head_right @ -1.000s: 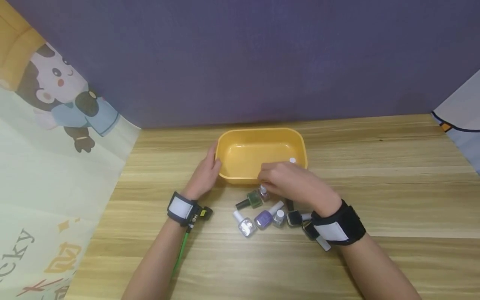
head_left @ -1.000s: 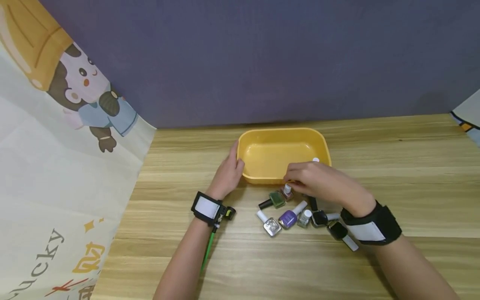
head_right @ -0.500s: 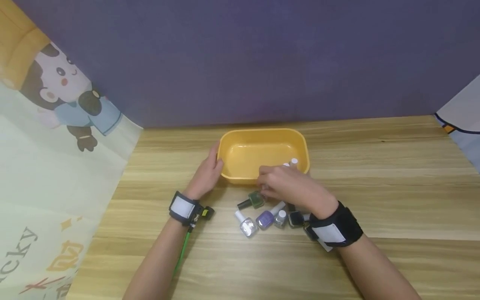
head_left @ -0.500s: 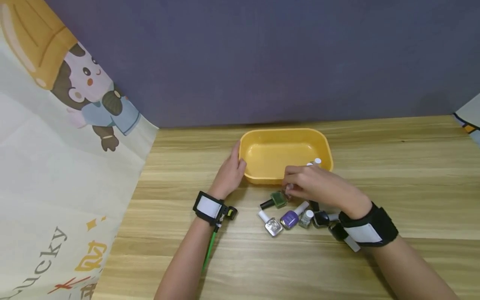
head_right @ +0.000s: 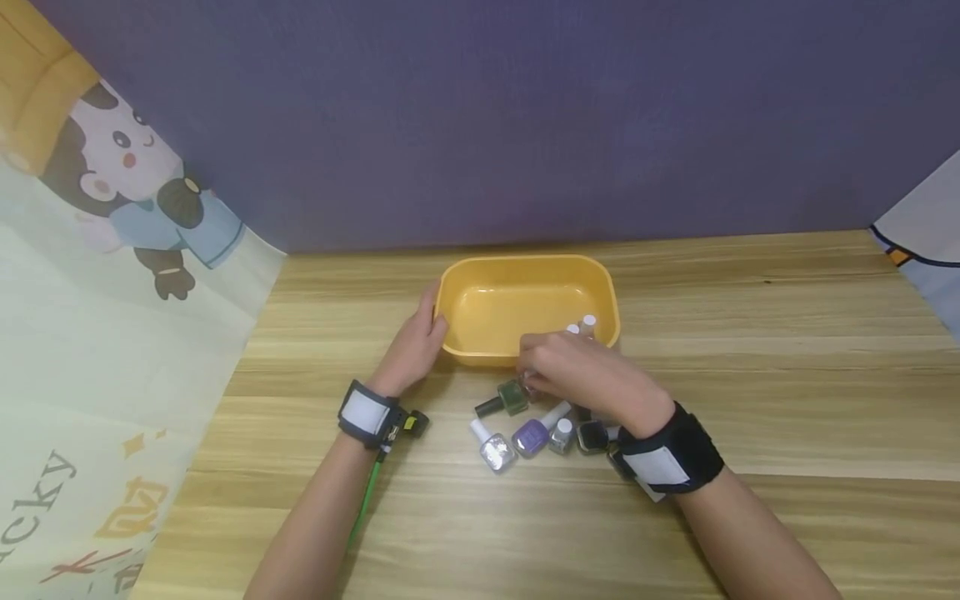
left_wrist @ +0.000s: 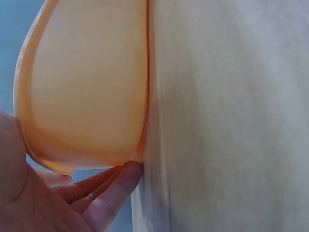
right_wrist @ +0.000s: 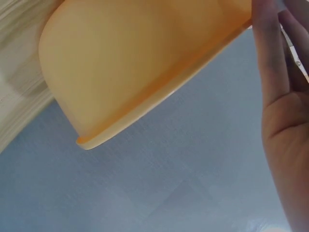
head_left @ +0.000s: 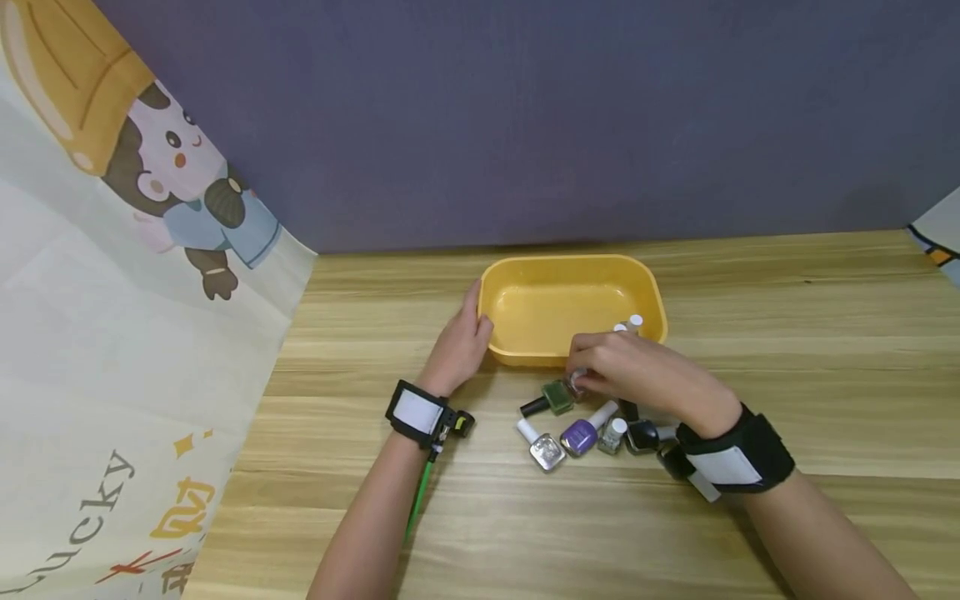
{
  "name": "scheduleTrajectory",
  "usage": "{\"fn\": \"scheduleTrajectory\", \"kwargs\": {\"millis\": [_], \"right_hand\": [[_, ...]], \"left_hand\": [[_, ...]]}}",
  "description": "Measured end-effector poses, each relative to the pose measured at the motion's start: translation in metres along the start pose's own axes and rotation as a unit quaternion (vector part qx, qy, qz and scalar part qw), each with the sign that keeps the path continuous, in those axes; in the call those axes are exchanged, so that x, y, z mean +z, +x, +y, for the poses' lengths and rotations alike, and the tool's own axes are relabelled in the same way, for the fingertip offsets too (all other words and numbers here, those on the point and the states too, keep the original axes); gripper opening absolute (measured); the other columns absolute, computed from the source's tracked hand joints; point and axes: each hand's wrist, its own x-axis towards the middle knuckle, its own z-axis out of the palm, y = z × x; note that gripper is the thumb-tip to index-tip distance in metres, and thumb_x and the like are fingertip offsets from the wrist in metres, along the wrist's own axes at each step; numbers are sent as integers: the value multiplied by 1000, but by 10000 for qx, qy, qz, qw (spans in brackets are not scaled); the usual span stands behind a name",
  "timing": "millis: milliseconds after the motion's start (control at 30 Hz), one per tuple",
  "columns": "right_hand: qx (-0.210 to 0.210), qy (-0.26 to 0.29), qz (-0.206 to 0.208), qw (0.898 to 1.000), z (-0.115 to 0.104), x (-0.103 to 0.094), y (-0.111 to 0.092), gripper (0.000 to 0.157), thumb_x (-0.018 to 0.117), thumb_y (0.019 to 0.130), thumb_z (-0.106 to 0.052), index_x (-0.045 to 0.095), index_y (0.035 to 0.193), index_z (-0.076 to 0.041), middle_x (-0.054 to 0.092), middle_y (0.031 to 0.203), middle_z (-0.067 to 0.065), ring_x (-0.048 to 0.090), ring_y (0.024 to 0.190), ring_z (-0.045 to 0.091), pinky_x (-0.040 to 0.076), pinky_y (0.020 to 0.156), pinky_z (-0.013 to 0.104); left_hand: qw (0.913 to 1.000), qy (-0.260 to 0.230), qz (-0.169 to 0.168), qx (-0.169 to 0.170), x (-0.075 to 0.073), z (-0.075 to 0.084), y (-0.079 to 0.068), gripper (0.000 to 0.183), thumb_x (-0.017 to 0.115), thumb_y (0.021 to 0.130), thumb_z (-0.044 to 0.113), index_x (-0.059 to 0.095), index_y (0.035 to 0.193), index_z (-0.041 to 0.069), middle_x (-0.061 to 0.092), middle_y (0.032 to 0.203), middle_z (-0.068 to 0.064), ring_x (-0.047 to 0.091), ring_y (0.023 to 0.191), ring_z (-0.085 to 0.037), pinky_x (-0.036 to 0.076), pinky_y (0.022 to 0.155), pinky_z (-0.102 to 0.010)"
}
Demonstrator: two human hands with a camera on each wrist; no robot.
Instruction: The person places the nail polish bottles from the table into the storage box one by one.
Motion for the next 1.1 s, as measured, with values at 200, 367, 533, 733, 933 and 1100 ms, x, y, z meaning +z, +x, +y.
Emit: {"fn": "scheduleTrajectory", "kwargs": {"millis": [200,367,533,733,933,1100], "right_hand": [[-26,104,2,9999,0,-3,-1,9,62,84,-17,68,91,-17,56,88,-10,52,75,-1,45,67,17],[-131,151,150,9997,0,-10,-4,8,64,83,-17,68,90,-17,56,87,-9,52,76,0,45,68,17],[-361,31,527,9980,0,-17,-7,7,66,81,-14,67,88,-15,56,86,-9,52,75,0,45,66,15],[-257,-115,548,9981,-5,-23,-10,9,66,80,-12,68,89,-13,56,87,-7,51,76,1,44,66,14],[-127,-62,468,9988,-10,-28,-13,8,66,81,-15,68,89,-15,54,87,-9,50,74,0,44,66,14],[-384,-91,784,9961,-10,-30,-15,8,67,80,-14,68,88,-15,55,88,-9,50,76,-1,43,66,12]], "left_hand": [[10000,-45,6,23,0,0,0,62,32,96,26,0,149,29,34,146,-6,53,97,-17,44,82,-32],[10000,-24,-16,49,0,0,0,62,32,96,26,0,149,28,34,146,-7,52,101,-17,43,86,-33],[10000,-48,-23,6,0,1,0,61,32,96,26,0,149,28,33,146,-6,52,101,-17,43,87,-33],[10000,-49,-29,-11,-1,0,0,61,31,96,26,0,149,28,35,146,-7,53,95,-17,44,80,-32],[10000,-86,-25,15,-1,0,0,62,32,96,26,-1,148,29,36,145,-8,54,87,-18,45,72,-31],[9999,-98,-52,-39,0,0,0,62,32,96,27,-1,148,29,37,145,-8,54,87,-18,45,71,-31]]}}
